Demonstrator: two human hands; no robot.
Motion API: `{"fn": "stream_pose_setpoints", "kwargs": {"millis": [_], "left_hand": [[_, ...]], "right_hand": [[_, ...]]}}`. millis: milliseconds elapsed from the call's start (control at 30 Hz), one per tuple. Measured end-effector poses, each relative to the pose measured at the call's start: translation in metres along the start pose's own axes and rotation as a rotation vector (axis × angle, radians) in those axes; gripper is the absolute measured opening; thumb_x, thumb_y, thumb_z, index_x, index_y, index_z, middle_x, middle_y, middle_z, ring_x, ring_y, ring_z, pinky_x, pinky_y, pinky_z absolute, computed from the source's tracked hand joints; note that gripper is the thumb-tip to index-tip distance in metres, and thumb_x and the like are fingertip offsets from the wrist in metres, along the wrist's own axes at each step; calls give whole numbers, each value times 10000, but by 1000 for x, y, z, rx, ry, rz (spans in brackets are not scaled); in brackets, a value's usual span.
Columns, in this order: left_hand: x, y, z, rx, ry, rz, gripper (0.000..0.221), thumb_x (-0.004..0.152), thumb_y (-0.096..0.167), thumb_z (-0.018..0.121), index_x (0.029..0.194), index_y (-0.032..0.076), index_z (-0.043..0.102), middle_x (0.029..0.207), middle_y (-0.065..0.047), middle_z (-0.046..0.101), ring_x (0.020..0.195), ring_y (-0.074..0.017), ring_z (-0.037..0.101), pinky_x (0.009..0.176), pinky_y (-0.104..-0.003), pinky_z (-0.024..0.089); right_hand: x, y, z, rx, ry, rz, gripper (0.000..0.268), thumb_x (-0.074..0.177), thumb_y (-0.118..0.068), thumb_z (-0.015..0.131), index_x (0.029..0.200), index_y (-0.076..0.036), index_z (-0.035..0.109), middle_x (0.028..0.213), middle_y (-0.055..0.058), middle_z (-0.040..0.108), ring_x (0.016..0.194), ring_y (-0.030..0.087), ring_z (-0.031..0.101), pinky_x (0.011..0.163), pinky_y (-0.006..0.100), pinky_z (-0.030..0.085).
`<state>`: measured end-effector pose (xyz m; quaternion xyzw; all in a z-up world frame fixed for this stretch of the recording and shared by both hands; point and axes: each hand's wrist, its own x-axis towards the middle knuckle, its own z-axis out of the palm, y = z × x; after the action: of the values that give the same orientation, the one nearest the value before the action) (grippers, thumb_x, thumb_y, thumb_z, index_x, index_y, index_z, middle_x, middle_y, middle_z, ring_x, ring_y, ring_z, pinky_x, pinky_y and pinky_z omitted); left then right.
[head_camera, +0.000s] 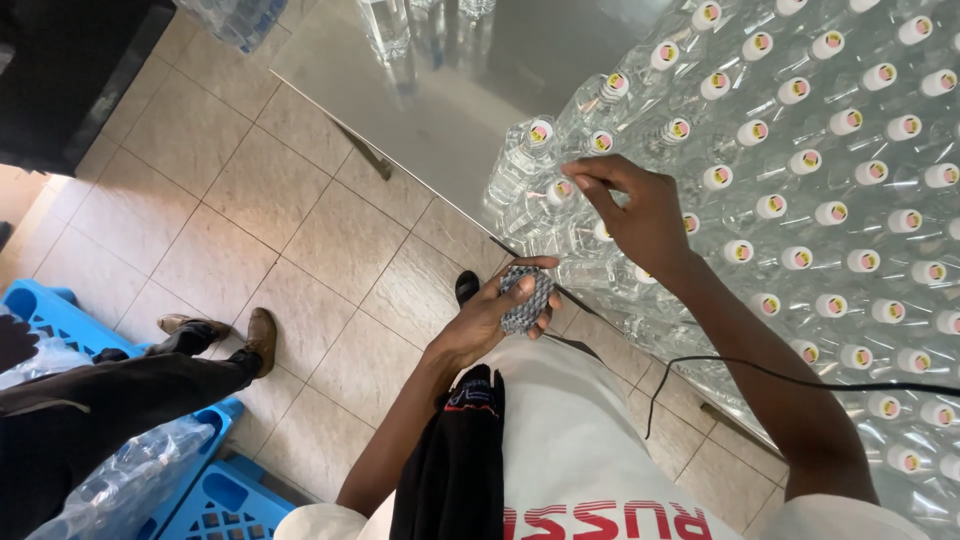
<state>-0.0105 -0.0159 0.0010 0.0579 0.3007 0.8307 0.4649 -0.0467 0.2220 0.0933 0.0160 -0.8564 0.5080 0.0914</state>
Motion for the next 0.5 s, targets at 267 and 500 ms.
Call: {"fn": "stream_pose_setpoints", "kwargs": {"millis": [267,500], "left_hand": [[-14,11,-12,10,51,27,516,1161,310,563,1594,42,479,1120,-202,718,897,-195,760,679,-308,662],[-15,4,-21,-36,59,33,501,1156,307,584,1578,50,497,1110,-193,700,891,-201,752,678,-301,651]], "right_hand": [[6,19,3,-86,-132,-78,155,1096,53,679,1223,5,755,1225,253,785,1064,426,780,906,549,633],[7,36,-3,-284,-248,-100,228,1012,-84,825,1197,-29,703,1203,192,764,1118,445,756,971,540,614]]}}
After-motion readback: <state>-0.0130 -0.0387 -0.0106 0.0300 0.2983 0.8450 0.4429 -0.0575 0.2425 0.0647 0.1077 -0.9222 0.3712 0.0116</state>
